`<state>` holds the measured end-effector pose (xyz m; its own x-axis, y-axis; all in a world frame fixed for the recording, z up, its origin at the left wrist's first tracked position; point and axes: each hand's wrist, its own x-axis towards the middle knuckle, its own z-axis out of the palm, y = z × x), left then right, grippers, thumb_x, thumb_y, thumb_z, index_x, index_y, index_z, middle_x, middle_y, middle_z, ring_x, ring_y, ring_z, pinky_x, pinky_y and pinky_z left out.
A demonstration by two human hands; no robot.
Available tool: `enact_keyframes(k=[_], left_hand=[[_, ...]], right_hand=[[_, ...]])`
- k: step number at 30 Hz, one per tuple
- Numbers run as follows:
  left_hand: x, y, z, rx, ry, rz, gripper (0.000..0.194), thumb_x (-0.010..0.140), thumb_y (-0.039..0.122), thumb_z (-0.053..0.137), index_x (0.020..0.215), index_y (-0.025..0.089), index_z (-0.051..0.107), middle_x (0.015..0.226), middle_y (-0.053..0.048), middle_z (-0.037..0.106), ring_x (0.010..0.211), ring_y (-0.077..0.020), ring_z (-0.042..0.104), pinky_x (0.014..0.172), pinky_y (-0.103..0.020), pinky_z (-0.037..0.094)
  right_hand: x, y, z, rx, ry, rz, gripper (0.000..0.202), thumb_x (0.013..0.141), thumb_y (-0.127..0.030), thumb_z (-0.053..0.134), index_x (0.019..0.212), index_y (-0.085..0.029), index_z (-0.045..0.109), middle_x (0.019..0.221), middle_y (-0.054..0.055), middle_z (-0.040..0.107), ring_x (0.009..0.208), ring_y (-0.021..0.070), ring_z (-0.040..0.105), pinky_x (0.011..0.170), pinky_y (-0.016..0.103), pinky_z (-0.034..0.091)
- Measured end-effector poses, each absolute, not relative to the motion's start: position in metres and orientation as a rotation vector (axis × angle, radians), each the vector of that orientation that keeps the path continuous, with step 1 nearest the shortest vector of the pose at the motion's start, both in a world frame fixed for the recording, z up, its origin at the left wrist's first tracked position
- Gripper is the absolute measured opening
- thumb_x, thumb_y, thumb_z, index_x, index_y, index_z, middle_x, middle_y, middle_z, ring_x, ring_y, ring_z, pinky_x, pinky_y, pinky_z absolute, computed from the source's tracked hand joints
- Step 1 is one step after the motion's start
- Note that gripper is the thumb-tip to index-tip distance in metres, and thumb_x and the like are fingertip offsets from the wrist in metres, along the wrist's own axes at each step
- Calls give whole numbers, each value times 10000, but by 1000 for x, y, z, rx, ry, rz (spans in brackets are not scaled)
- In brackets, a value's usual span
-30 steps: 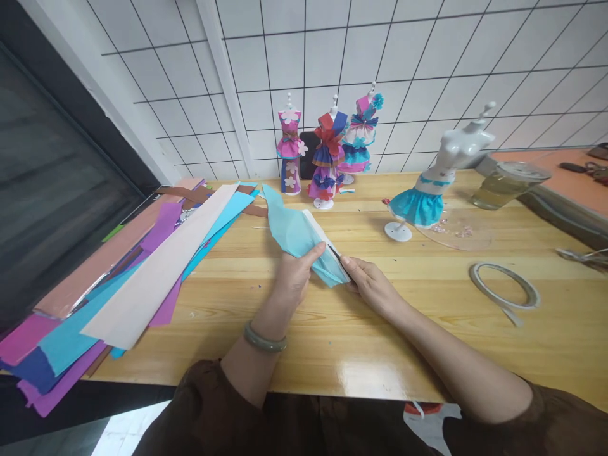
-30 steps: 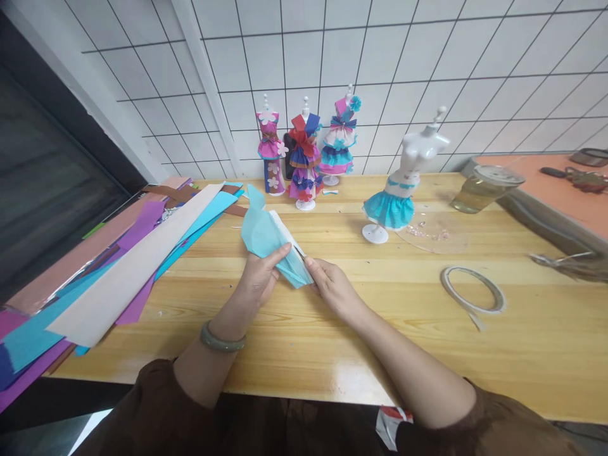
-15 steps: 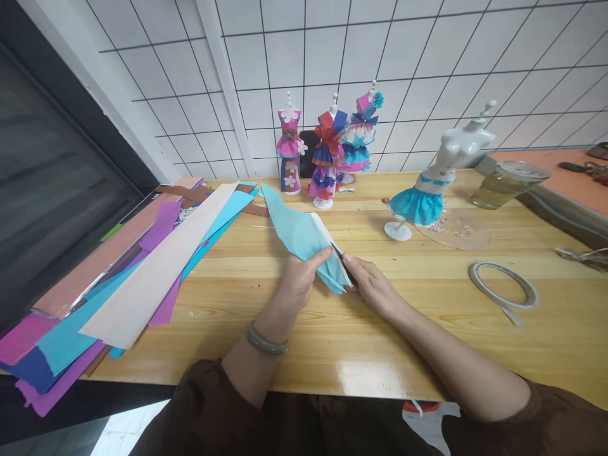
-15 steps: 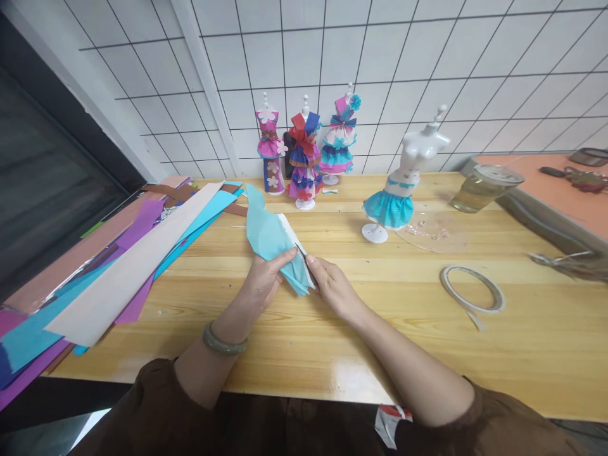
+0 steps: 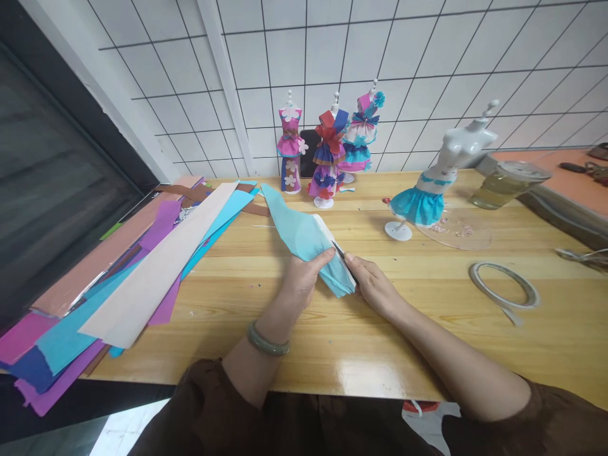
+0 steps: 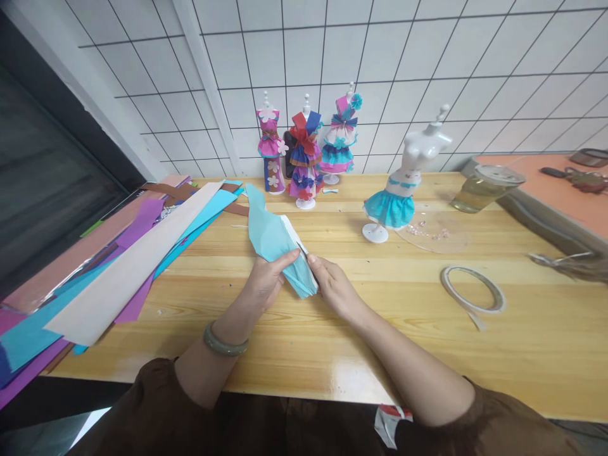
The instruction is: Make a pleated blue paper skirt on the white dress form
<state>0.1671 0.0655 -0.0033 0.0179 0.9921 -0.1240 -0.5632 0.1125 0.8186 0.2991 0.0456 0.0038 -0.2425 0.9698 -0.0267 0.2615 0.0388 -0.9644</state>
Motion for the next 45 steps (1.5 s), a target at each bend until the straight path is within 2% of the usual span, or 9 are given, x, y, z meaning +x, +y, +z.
enact_keyframes(k=[13,27,33,36,40,45], left_hand=[[166,66,-5,660,821,1349,371,573,197,801,912,168,654,886,-35,694,864,-192,638,859,-363,465],[166,66,-4,673,837,1329,338,576,217,802,873,163,651,869,-32,688,856,-192,634,869,-369,461],[164,65,-2,649,837,1318,385,564,217,813,910,160,656,890,-40,695,843,-185,636,862,-357,467],[158,69,2,581,810,1345,338,614,268,788,900,144,658,899,-57,701,831,-186,643,841,-344,482],[148,74,7,492,717,1393,390,681,356,733,1004,155,646,973,-73,704,872,-205,655,872,-364,476],[145,75,5,545,726,1370,352,614,235,785,934,153,663,878,-39,707,786,-168,648,820,-327,487]], right_hand=[[299,47,4,-1243,-1572,1259,466,886,-579,363,605,-208,395,533,-54,326,497,100,285,482,261,233],[299,48,3,-1222,-1559,1257,468,862,-595,396,619,-197,435,588,-35,377,545,109,312,522,253,282],[300,48,3,-1247,-1552,1274,470,872,-594,378,630,-195,433,572,-40,360,519,101,291,485,250,251],[301,48,3,-1254,-1566,1256,467,880,-581,373,616,-199,417,556,-41,354,517,104,307,493,251,261],[300,48,5,-1247,-1601,1241,470,889,-577,359,614,-201,419,555,-37,371,532,115,339,520,257,289],[298,47,5,-1232,-1628,1256,486,871,-608,364,612,-200,412,577,-38,365,546,112,327,532,256,289]])
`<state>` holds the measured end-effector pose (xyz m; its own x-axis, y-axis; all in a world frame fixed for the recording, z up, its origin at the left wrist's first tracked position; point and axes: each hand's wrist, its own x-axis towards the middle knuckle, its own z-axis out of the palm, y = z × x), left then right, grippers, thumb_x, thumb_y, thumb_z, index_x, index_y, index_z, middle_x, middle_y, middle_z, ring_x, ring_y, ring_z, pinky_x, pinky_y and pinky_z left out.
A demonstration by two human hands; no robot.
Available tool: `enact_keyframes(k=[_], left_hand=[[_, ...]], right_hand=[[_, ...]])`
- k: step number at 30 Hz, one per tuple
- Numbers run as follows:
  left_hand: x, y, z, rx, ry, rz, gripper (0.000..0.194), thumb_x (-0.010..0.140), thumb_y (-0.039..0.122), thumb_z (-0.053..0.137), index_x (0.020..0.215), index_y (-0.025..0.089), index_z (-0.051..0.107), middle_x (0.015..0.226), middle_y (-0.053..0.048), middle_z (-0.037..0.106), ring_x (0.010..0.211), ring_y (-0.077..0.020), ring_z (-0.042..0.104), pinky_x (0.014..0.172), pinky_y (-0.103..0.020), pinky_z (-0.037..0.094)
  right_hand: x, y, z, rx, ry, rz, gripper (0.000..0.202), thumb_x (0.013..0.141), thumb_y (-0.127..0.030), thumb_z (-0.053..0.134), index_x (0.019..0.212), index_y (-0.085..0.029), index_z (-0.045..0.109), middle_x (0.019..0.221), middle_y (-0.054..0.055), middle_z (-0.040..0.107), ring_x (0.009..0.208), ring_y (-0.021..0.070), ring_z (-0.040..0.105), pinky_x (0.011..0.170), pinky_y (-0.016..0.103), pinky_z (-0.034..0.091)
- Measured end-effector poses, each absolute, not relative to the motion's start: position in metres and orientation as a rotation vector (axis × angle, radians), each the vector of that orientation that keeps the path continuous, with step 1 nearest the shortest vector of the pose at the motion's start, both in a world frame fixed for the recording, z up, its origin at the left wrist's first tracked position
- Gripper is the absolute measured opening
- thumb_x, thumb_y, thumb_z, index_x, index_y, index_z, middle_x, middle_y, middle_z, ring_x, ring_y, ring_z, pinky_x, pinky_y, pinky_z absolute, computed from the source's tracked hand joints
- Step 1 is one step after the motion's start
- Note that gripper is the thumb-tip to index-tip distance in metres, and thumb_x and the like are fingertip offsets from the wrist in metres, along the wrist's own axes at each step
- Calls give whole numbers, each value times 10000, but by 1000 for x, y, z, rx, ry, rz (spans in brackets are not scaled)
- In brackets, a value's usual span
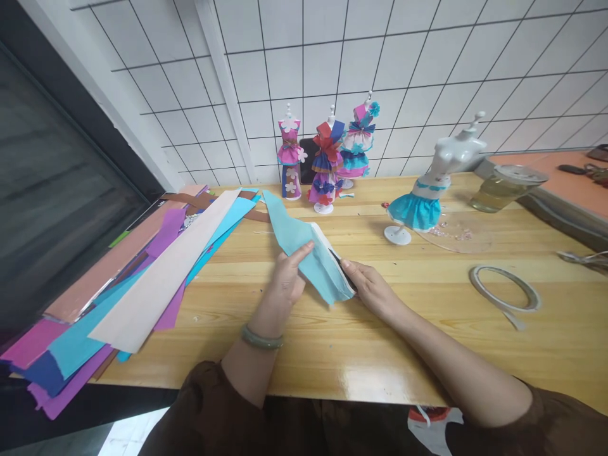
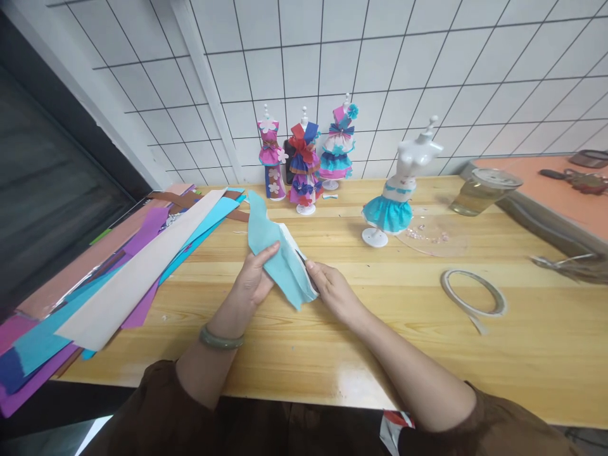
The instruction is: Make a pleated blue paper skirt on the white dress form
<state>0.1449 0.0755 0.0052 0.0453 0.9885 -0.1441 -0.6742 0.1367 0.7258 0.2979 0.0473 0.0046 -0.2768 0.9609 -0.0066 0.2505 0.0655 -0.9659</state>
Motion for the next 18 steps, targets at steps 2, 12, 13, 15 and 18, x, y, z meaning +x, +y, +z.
enact_keyframes(k=[2,12,13,15,18], left_hand=[[146,75,4,589,751,1341,337,587,200,802,891,151,666,843,-29,701,759,-150,637,780,-305,493],[152,77,4,579,810,1333,317,500,148,830,761,145,649,723,5,674,684,-131,621,730,-291,492],[152,77,3,573,816,1337,325,493,145,832,762,145,650,725,4,675,686,-133,622,732,-293,492],[153,77,2,573,824,1342,343,480,138,835,769,146,651,734,0,679,689,-138,626,731,-299,495],[153,77,2,587,831,1343,363,464,132,838,773,149,648,737,-3,685,689,-147,631,731,-308,497]], right_hand=[[298,47,4,-1236,-1632,1270,482,866,-612,368,624,-198,423,585,-39,362,549,112,313,531,255,281],[300,48,-4,-1235,-1658,1261,478,873,-613,345,655,-196,428,605,-31,380,572,119,336,544,255,292],[300,48,-4,-1238,-1654,1259,476,873,-611,347,659,-195,433,608,-30,380,573,120,339,543,255,292],[299,48,-3,-1248,-1646,1254,471,877,-606,343,665,-195,432,607,-31,370,565,118,336,529,254,285],[299,46,-2,-1269,-1640,1241,474,878,-610,335,658,-199,419,592,-36,359,541,114,328,505,255,272]])
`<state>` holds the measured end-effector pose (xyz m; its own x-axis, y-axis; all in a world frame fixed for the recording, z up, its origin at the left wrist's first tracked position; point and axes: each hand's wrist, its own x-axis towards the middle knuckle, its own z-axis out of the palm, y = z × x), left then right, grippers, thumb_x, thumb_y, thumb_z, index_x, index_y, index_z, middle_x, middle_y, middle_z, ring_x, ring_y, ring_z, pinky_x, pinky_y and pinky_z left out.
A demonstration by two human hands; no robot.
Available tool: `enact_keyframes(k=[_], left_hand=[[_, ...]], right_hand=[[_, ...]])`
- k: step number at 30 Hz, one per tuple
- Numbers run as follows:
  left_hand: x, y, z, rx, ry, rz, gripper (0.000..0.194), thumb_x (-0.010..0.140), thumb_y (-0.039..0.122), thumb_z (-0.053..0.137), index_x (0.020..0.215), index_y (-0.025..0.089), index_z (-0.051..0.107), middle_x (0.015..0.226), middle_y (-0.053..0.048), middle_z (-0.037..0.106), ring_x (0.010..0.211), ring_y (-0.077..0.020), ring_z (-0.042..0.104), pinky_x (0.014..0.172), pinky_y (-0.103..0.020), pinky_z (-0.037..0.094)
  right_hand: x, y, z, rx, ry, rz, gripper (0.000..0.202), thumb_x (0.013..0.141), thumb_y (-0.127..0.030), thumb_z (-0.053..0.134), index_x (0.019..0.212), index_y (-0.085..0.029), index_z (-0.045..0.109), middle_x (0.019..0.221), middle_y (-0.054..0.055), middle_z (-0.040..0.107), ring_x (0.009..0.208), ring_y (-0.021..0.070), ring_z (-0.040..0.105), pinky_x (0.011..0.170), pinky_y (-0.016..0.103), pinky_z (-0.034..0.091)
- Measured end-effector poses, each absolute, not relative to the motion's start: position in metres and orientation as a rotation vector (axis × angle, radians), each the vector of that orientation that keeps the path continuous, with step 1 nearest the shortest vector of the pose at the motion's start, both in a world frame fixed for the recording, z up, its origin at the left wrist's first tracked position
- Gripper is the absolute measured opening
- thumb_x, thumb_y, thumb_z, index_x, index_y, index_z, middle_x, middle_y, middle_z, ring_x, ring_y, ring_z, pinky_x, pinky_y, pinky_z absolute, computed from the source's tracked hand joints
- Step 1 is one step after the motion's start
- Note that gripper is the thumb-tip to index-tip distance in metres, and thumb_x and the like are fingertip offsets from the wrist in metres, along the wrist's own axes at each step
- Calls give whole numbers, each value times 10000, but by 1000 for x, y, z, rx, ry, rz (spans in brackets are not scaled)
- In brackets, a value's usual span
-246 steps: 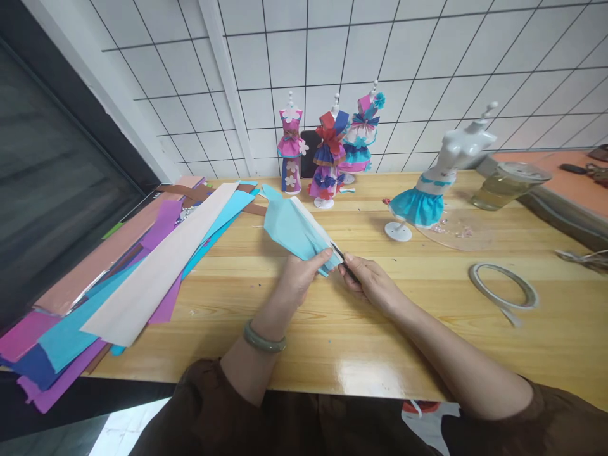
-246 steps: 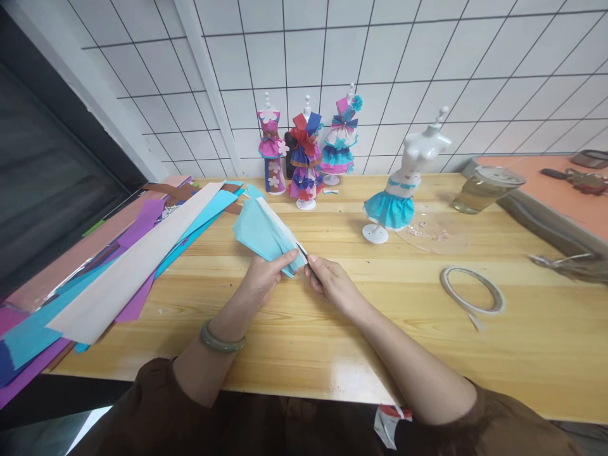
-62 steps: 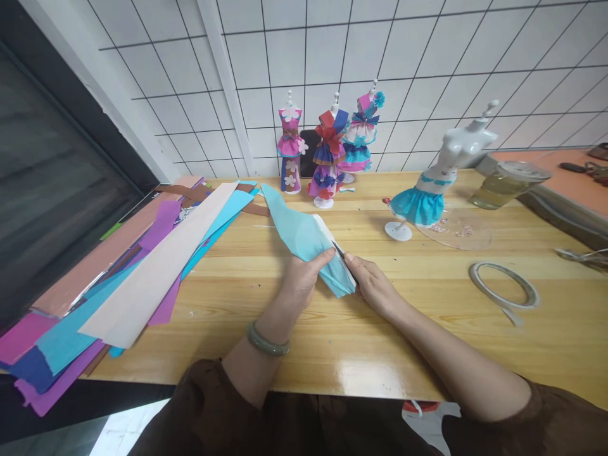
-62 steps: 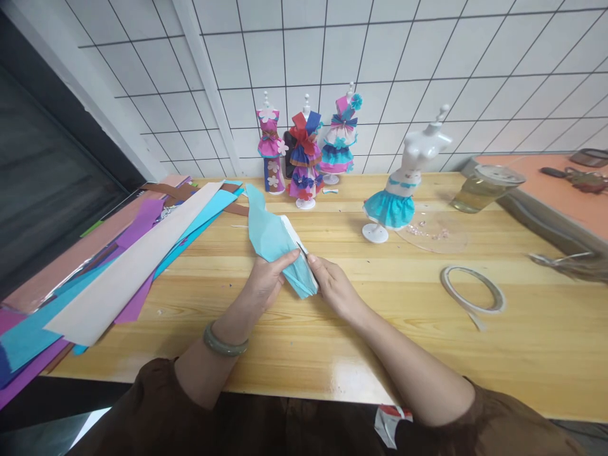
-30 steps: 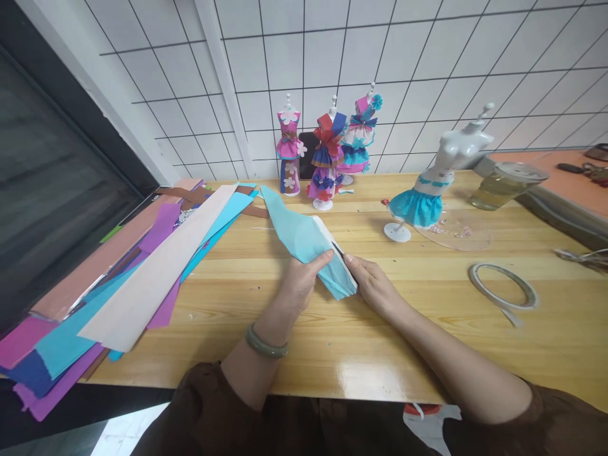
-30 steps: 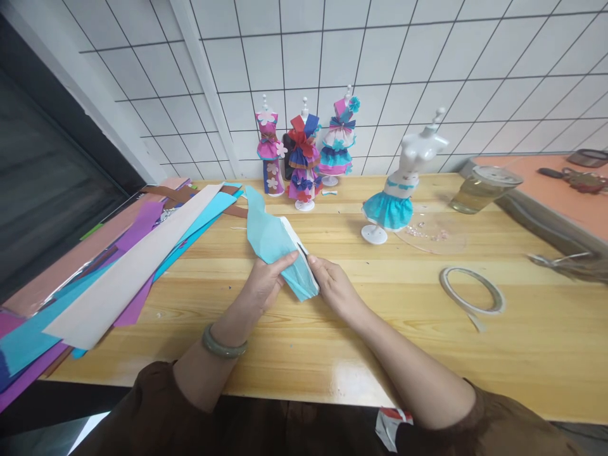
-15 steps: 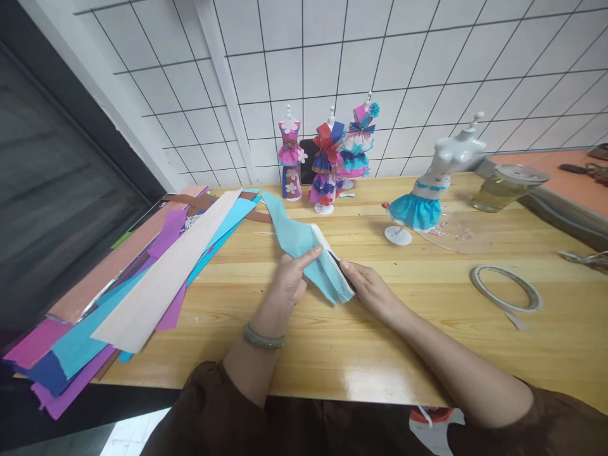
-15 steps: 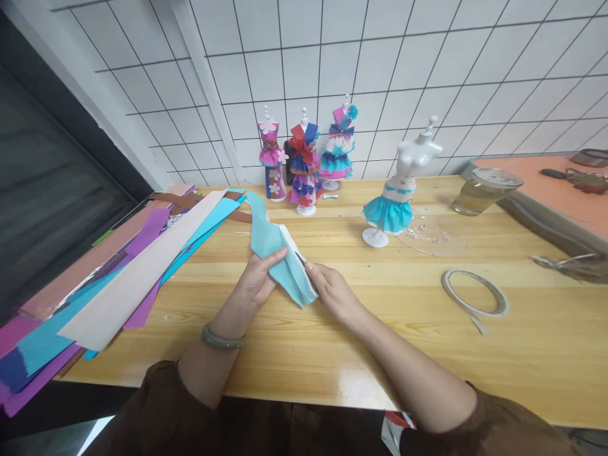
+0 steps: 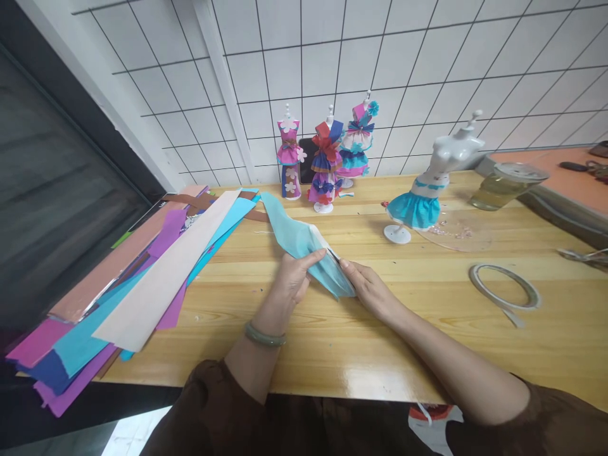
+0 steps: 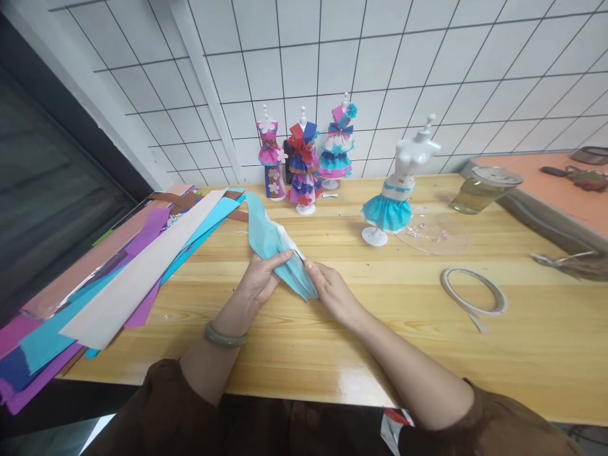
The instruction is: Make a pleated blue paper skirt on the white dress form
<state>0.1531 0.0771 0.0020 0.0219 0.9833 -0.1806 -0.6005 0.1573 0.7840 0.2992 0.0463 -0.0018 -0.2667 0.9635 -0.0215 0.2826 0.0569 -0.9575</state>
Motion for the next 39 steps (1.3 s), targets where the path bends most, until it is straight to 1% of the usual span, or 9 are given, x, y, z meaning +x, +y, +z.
enact_keyframes(k=[8,11,14,16,20,24,27,35,39], left_hand=[[154,75,4,596,832,1345,358,459,139,843,763,139,653,735,-6,685,700,-151,629,754,-321,489],[155,74,3,599,827,1342,345,466,137,840,757,134,655,733,-8,684,704,-149,626,762,-325,490],[157,72,2,609,831,1302,322,472,150,839,738,126,659,722,-15,682,696,-153,626,762,-330,488],[159,70,1,611,831,1294,320,470,154,840,734,124,662,726,-20,684,695,-155,627,763,-330,484],[162,69,1,610,825,1309,319,471,156,839,738,129,668,737,-22,688,696,-157,631,763,-331,479],[163,69,1,594,844,1301,313,463,157,839,727,126,672,742,-29,691,707,-168,637,785,-346,479],[164,68,1,587,850,1290,314,461,154,839,727,124,675,737,-30,690,703,-167,635,787,-352,484],[165,67,1,586,844,1284,310,470,158,837,733,127,676,742,-29,689,703,-154,627,769,-331,491],[165,67,0,595,835,1290,314,475,158,834,744,129,676,746,-27,691,713,-156,628,768,-325,485]], right_hand=[[300,45,2,-1263,-1635,1222,470,886,-593,344,631,-205,414,557,-40,382,522,116,347,519,258,309],[300,46,3,-1252,-1627,1225,462,892,-575,351,655,-195,464,597,-25,443,560,125,385,562,258,344],[300,47,2,-1231,-1612,1223,453,887,-569,374,730,-178,540,688,1,532,651,147,456,637,260,384],[300,48,0,-1227,-1599,1222,450,884,-567,383,761,-173,562,713,6,558,677,154,476,660,261,396],[300,48,-2,-1250,-1585,1215,445,882,-562,386,769,-172,569,700,6,553,661,153,467,640,260,394],[299,47,0,-1269,-1580,1185,443,874,-570,390,728,-181,542,690,8,538,668,157,457,646,260,397],[299,47,1,-1271,-1579,1175,444,877,-565,393,738,-175,553,700,10,544,679,157,461,659,261,400],[299,48,1,-1266,-1569,1193,435,879,-557,395,756,-174,560,710,13,547,697,163,470,681,265,399],[299,48,1,-1259,-1558,1209,430,879,-557,399,736,-177,540,689,6,530,671,154,457,664,261,393]])
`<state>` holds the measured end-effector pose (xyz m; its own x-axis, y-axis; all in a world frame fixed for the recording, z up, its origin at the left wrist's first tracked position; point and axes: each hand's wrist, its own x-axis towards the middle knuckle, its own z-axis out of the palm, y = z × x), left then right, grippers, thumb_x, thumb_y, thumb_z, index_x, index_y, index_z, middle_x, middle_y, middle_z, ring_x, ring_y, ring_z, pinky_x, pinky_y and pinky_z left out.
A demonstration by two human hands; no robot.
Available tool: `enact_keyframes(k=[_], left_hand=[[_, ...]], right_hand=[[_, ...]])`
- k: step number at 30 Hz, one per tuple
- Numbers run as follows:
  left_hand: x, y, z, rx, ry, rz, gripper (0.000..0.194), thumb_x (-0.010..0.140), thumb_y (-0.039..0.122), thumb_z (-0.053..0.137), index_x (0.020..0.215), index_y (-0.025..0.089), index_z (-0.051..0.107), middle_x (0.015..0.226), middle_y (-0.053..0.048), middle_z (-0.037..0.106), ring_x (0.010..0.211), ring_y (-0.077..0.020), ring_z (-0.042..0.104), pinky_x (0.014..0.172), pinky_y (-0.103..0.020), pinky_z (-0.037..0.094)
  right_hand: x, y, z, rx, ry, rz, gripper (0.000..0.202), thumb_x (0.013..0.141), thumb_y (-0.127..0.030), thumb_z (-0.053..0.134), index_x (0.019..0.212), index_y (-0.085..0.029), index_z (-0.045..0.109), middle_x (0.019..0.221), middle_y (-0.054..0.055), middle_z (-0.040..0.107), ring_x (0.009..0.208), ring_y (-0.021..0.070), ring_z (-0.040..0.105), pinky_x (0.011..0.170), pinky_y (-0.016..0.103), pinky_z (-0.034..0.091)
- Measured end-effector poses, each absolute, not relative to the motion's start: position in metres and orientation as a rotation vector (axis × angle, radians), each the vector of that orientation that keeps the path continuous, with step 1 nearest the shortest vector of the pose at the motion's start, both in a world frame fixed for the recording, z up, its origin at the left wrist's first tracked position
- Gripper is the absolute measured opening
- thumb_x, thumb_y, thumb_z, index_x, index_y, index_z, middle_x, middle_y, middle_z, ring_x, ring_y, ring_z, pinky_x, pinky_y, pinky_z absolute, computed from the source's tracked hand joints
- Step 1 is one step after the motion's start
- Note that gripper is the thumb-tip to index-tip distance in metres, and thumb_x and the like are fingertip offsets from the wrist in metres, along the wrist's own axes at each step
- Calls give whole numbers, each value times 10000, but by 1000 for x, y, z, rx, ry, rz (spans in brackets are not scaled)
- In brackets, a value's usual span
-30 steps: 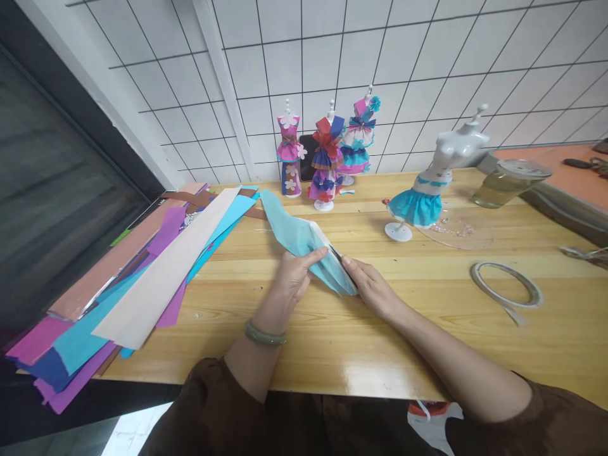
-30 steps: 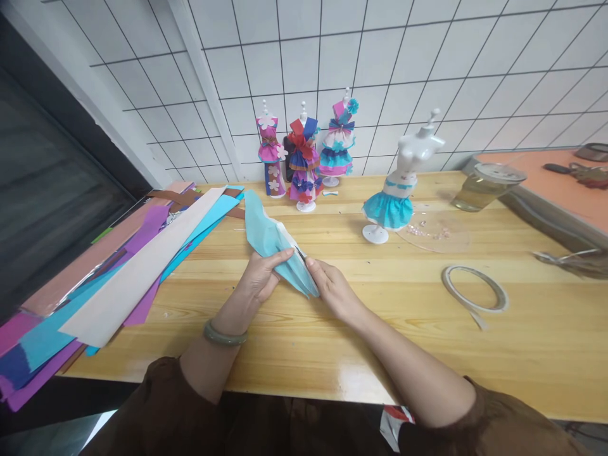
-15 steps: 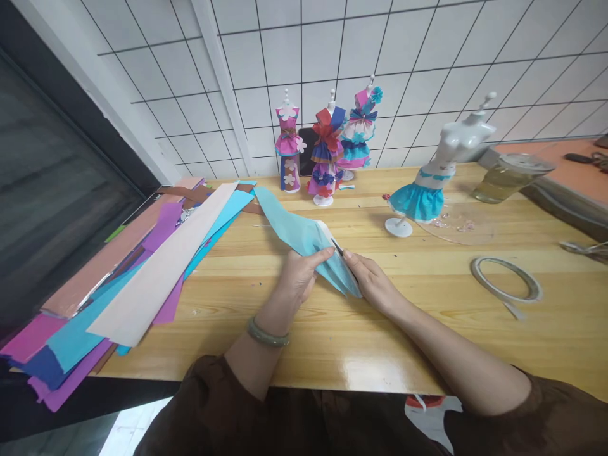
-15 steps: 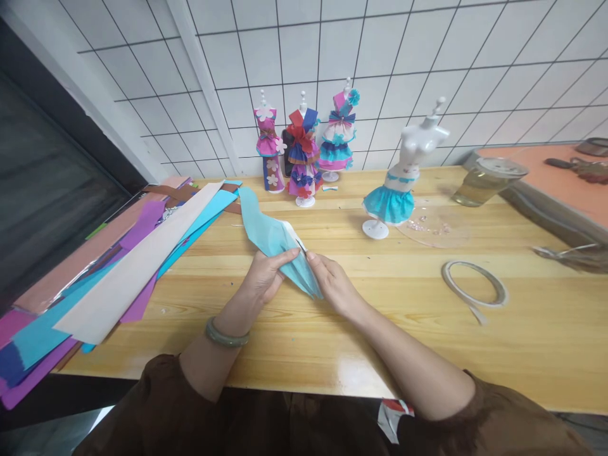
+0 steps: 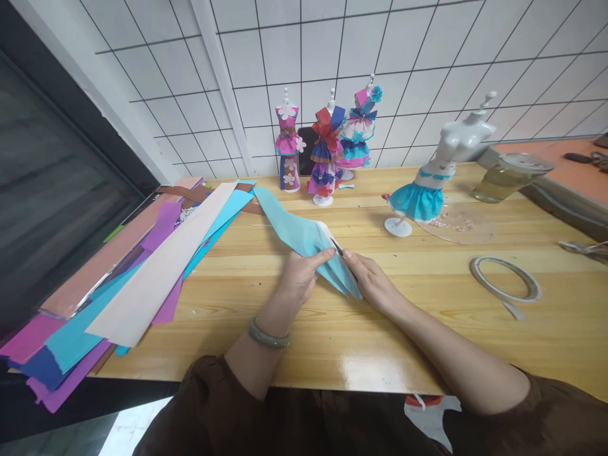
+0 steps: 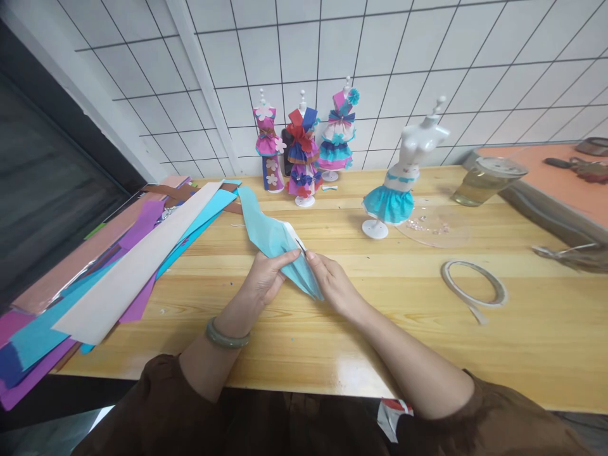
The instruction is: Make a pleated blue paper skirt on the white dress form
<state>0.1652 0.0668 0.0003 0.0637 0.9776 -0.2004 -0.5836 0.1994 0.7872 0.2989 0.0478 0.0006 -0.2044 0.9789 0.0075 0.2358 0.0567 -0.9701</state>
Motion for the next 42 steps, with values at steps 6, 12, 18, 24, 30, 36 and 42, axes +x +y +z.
enact_keyframes(k=[6,12,18,24,30,36,42], left_hand=[[165,67,0,594,813,1294,319,479,147,832,758,127,677,763,-27,695,731,-154,630,779,-318,479],[164,67,0,583,790,1277,330,492,138,830,782,125,675,783,-29,697,744,-154,633,776,-313,488],[165,67,1,570,797,1282,344,466,141,840,767,127,673,759,-23,696,732,-160,638,805,-332,484],[164,67,1,588,779,1281,349,477,137,836,784,130,670,767,-24,695,739,-155,636,787,-316,486],[163,67,0,605,789,1273,325,507,141,831,787,128,665,761,-16,687,736,-137,624,766,-298,496],[162,67,-1,621,792,1268,323,521,150,830,801,133,671,789,-19,691,754,-139,627,777,-297,497],[159,68,-1,600,798,1312,270,585,215,806,806,126,679,803,-41,702,749,-151,637,768,-298,493]], right_hand=[[300,50,-3,-1277,-1579,1206,448,883,-567,381,738,-174,539,673,-4,506,653,145,441,635,253,386],[301,53,-6,-1266,-1596,1192,462,880,-574,376,743,-171,558,694,10,532,672,157,457,653,260,395],[301,52,-5,-1261,-1596,1217,462,885,-563,374,790,-164,588,736,24,558,699,166,473,673,263,401],[301,51,-5,-1259,-1594,1196,460,885,-561,386,761,-164,582,687,10,537,661,151,463,633,249,404],[302,51,-5,-1274,-1637,1139,488,884,-576,369,714,-165,570,684,17,535,654,151,457,606,248,401],[301,49,0,-1243,-1622,1161,467,886,-571,373,741,-169,563,695,13,535,677,155,465,635,252,404],[301,49,1,-1250,-1628,1171,461,886,-579,362,684,-185,489,656,-7,474,623,136,420,603,252,372]])
